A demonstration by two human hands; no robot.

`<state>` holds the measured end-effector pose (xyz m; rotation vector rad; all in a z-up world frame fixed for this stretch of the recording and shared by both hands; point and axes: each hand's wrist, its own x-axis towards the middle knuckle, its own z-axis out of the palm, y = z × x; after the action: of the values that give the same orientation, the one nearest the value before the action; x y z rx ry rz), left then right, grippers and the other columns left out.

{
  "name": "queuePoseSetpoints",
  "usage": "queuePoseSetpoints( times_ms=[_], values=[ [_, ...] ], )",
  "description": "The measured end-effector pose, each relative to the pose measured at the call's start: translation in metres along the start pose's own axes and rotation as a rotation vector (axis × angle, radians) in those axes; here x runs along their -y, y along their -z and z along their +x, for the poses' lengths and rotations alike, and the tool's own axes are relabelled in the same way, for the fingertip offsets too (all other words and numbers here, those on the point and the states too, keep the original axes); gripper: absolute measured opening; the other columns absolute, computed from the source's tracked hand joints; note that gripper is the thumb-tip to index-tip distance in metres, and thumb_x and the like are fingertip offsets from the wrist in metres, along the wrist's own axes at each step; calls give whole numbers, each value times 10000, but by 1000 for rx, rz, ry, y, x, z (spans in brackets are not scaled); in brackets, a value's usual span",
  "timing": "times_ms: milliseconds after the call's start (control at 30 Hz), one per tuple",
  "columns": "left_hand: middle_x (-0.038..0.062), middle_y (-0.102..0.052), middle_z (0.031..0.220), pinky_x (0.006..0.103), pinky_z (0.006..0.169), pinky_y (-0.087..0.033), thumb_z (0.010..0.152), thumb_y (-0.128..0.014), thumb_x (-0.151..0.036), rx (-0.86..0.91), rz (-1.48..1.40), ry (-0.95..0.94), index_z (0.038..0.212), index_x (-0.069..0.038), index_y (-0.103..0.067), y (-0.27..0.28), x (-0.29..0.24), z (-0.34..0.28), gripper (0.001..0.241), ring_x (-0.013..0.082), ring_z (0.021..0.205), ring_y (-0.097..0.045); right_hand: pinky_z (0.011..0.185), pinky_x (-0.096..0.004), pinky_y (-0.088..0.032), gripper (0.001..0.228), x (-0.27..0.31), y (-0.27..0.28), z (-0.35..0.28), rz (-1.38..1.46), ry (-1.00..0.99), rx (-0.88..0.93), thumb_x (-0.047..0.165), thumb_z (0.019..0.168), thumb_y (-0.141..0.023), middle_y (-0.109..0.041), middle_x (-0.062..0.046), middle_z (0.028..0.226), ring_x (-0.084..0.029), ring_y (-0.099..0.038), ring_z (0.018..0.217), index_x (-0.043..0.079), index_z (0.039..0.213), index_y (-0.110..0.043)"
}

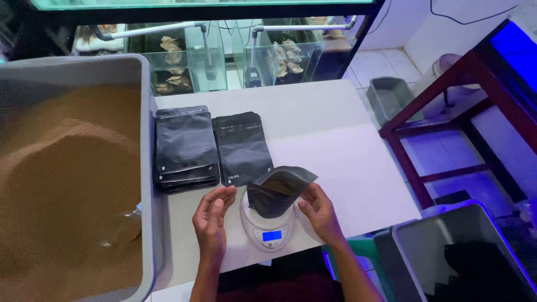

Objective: The person fills a black pouch with sand using a plastic bottle scoop from a large bin, weighs it on a digital scale, and seals the pouch before placing it in another bin.

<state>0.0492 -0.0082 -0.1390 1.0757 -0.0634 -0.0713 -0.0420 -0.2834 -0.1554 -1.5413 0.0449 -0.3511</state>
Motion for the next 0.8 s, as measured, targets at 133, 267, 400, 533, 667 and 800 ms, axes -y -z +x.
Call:
queuePoseSetpoints(
  times_ms=[133, 267, 400, 533, 667, 800],
  values=[
    [192, -873, 1272, 429, 1124, -649, 1067, -651, -207, 12, 261, -93, 1371, -13, -750, -10, -18, -11, 374, 294, 1207, -828, 1299, -492, -539, 517, 17, -8, 0, -134, -84, -61, 180, 1067, -753, -735, -199, 1562, -333, -690, 1510, 31, 1545, -623],
    [158, -828, 1368, 424, 1173, -613, 1081, -669, -140, 113, 420, -260, 1413, -34, -723, -18, -18, -18, 353, 294, 1308, -778, 1186, -439, -620, 368, 16, -9, -2, -222, -29, -59, 166, 1064, -778, -811, -155, 1373, -288, -769, 1347, 42, 1406, -724],
    [173, -785, 1413, 384, 1201, -584, 1092, -697, -84, 157, 372, -316, 1411, 0, -745, -29, -6, -22, 333, 266, 1343, -738, 1093, -390, -589, 248, 3, -9, 0, -386, 160, -89, 111, 1003, -861, -795, -91, 1236, -236, -741, 1210, 78, 1242, -802],
    [199, -828, 1315, 400, 1099, -649, 1063, -738, -63, 72, 253, -233, 1110, -10, -791, -45, -10, -24, 88, 296, 1275, -791, 1035, -419, -621, 73, 11, -16, -4, -497, 196, -114, 54, 1002, -831, -812, -84, 1188, -269, -786, 1172, 91, 1061, -810],
    [103, -822, 1153, 337, 976, -608, 1117, -710, -203, -12, 234, -130, 1143, -76, -734, -48, -19, -26, 132, 197, 1105, -777, 1047, -413, -611, 52, 30, -28, -5, -420, 207, -126, 88, 1038, -803, -781, -88, 1189, -265, -759, 1192, 80, 1086, -782],
    [49, -796, 1019, 317, 915, -541, 1111, -741, -212, -105, 121, -55, 1133, -112, -704, -52, -30, -29, 109, 131, 984, -690, 1182, -440, -621, 55, 53, -52, -3, -84, 254, -90, 88, 1153, -649, -731, -181, 1324, -361, -719, 1444, 47, 1179, -675]
  ],
)
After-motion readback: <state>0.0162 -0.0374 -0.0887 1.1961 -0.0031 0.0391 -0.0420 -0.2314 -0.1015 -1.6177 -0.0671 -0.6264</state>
